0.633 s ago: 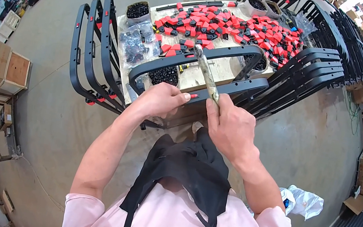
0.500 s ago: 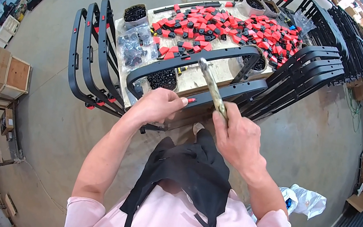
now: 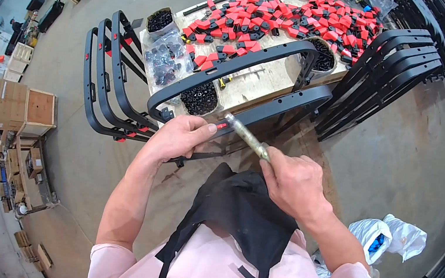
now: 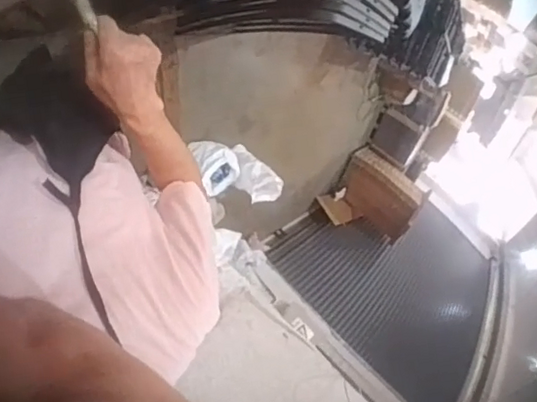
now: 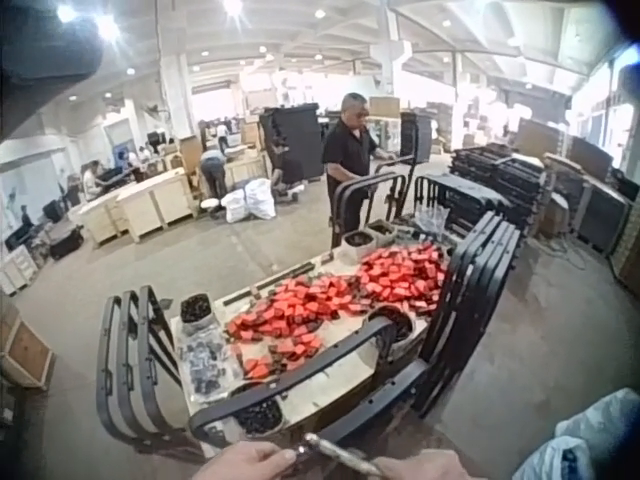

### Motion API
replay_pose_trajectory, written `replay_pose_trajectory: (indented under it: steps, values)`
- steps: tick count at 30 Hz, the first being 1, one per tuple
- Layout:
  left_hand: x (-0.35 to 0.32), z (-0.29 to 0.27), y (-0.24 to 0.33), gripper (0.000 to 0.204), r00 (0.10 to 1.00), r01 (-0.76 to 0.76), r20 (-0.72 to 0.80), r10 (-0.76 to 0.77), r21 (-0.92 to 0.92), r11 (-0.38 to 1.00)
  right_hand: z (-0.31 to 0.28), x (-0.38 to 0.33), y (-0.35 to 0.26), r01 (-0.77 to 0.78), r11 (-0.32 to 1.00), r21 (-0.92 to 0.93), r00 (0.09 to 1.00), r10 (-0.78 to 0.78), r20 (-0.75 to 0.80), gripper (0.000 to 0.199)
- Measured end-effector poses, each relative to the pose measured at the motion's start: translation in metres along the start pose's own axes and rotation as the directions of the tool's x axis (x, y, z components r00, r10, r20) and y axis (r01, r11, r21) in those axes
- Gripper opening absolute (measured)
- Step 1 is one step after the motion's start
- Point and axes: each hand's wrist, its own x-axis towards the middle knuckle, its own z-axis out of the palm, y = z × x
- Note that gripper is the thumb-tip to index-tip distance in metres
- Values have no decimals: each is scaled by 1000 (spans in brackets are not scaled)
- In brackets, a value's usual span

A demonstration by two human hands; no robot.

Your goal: Assembling metal frames by inserting plastic end caps and securing them with a tool.

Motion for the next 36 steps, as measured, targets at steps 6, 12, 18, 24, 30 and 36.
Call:
replay_pose_trajectory:
  steps: [6, 12, 18, 24, 30, 36]
  values:
    - [-4, -1, 4, 53, 1000, 16, -4, -16, -15, 1000, -15, 10, -12, 142, 983, 112, 946, -102, -307, 23]
    - [-7, 1, 1, 51, 999, 41, -3, -41, -66, 997, -22, 18, -17, 112, 991, 69, 974, -96, -205, 19]
    - [-3, 0, 7, 48, 999, 33, -28, -35, -81, 996, -18, 20, 6, -24, 998, 64, 1000, 25, -4, 21]
    - [-8, 3, 1, 50, 999, 19, -27, -22, -123, 992, -25, 12, 41, -626, 446, 639, 776, 439, 453, 44]
    - [-9, 13, 6, 36, 982, -81, -167, 85, 30, 996, -6, -6, 63, -625, 411, 664, 775, 428, 464, 39]
    - [-13, 36, 23, 38, 912, -174, -340, 232, 191, 966, 15, -8, 66, -455, 526, 719, 887, 342, 311, 29]
